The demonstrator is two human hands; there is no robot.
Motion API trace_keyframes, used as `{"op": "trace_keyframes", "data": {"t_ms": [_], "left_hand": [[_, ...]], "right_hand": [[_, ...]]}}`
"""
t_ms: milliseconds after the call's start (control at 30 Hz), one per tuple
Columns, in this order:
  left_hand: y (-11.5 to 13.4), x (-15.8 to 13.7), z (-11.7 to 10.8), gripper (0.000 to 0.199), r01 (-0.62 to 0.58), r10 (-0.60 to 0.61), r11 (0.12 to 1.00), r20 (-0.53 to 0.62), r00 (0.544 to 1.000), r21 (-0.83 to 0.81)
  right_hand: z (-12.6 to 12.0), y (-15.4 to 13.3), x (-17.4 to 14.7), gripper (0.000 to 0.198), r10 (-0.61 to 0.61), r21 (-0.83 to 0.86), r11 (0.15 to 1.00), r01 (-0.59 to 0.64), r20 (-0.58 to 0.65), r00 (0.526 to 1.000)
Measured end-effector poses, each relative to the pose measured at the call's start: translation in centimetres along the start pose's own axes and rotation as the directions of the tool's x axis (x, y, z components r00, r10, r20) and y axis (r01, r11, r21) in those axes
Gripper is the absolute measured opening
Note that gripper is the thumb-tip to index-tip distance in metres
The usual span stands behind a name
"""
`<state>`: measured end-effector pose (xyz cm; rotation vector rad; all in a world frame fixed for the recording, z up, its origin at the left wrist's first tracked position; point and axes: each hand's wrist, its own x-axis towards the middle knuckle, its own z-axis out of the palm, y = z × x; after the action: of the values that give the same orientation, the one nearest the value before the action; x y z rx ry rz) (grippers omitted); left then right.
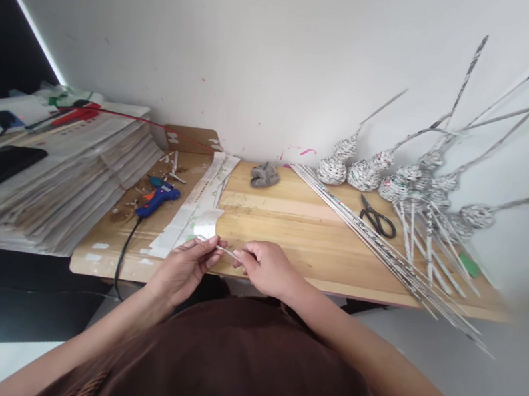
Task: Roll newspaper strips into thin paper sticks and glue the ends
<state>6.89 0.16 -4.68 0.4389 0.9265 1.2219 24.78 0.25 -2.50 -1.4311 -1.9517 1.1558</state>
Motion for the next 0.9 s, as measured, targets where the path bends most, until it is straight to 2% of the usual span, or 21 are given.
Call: {"op": "trace_keyframes", "data": {"t_ms": [133,200,300,467,567,633,700,800,900], "left_hand": [[0.08,-0.09,-0.03,0.004,-0.004,0.004,1.0,0.01,1.0,0.002],[0.12,-0.12,-0.03,0.003,-0.009,0.009,1.0,0.011,1.0,0.008],[0.19,-0.07,-0.06,0.002,-0.012,0.012,1.0,0.006,1.0,0.012],[0.21,0.02,-0.09,0.003,-0.019,0.019,1.0,-0.009,1.0,0.003],[0.22,0.0,-0.06,0.004,-0.034,0.035,0.999,-0.022,0.999,0.002],[0.24,-0.03,-0.05,0.005,-0.041,0.041,0.999,-0.026,0.999,0.004],[0.28,-0.08,-0.03,0.004,-0.036,0.037,0.999,-0.02,0.999,0.008],[0.31,-0.19,0.01,0.003,-0.035,0.035,0.999,-0.004,0.999,0.004],[0.28,-0.31,-0.02,0.006,-0.041,0.041,0.999,0.01,0.999,-0.001]], "right_hand": [[0.14,0.04,0.13,0.025,-0.076,-0.014,0.997,0.075,-0.114,0.991],[0.14,-0.03,0.12,0.026,-0.086,-0.054,0.995,0.08,-0.106,0.991],[0.11,-0.11,0.05,0.033,-0.025,-0.044,0.999,0.024,-0.027,0.999],[0.07,-0.24,-0.19,0.021,-0.132,-0.091,0.989,0.121,-0.129,0.983],[-0.1,-0.28,-0.22,0.029,-0.124,-0.139,0.984,0.112,-0.082,0.989],[-0.18,-0.27,-0.16,0.032,-0.081,-0.103,0.992,0.077,-0.031,0.996],[-0.2,-0.24,-0.09,0.026,-0.076,-0.064,0.995,0.073,-0.052,0.996],[-0.16,-0.2,-0.01,0.02,-0.115,-0.1,0.99,0.103,-0.124,0.986],[-0.09,-0.13,0.02,0.029,-0.056,-0.081,0.995,0.055,-0.012,0.998]]}}
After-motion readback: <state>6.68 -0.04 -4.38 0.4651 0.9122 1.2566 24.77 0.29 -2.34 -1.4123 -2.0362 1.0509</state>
